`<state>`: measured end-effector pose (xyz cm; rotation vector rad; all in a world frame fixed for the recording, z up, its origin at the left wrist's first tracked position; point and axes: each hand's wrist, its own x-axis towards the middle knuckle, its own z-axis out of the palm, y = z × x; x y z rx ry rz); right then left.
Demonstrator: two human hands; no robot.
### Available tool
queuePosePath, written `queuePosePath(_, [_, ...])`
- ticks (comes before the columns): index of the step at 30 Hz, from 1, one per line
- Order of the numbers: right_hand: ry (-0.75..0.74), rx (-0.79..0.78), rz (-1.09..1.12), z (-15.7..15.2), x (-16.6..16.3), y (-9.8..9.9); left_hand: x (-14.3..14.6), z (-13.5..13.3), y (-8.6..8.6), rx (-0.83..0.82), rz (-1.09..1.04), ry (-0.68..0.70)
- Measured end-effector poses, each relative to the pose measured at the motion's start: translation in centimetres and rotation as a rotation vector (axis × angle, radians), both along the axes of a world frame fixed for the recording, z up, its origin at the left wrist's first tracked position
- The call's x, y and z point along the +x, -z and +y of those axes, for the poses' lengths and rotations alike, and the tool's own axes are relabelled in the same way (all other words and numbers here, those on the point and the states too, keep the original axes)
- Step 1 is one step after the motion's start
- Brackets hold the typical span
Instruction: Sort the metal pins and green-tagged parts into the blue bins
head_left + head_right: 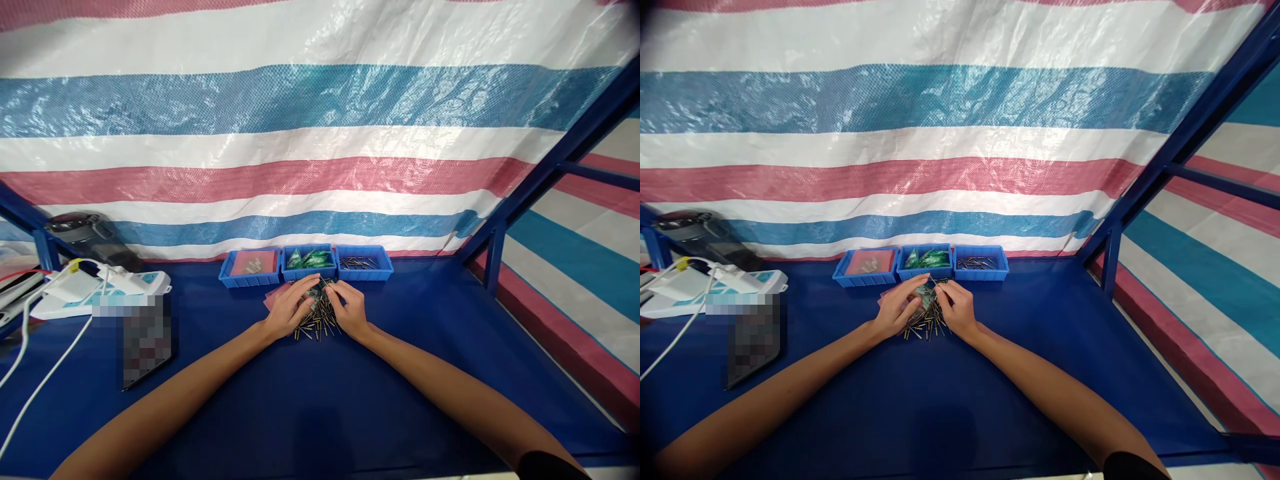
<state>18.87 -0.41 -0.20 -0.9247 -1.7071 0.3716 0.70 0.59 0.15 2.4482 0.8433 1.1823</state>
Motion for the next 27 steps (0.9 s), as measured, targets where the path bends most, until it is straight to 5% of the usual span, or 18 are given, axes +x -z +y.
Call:
queuePosePath(9, [-0.037,-0.01,-0.033,0.07,0.08,0.06,0.27,-0.43,-0.44,-0.109,-0.06,-0.055])
queuePosePath(27, [-0.062,-0.027,-0.028,0.25,0.24,0.32,0.31,-0.38,-0.33,-0.053,-0.108,-0.108])
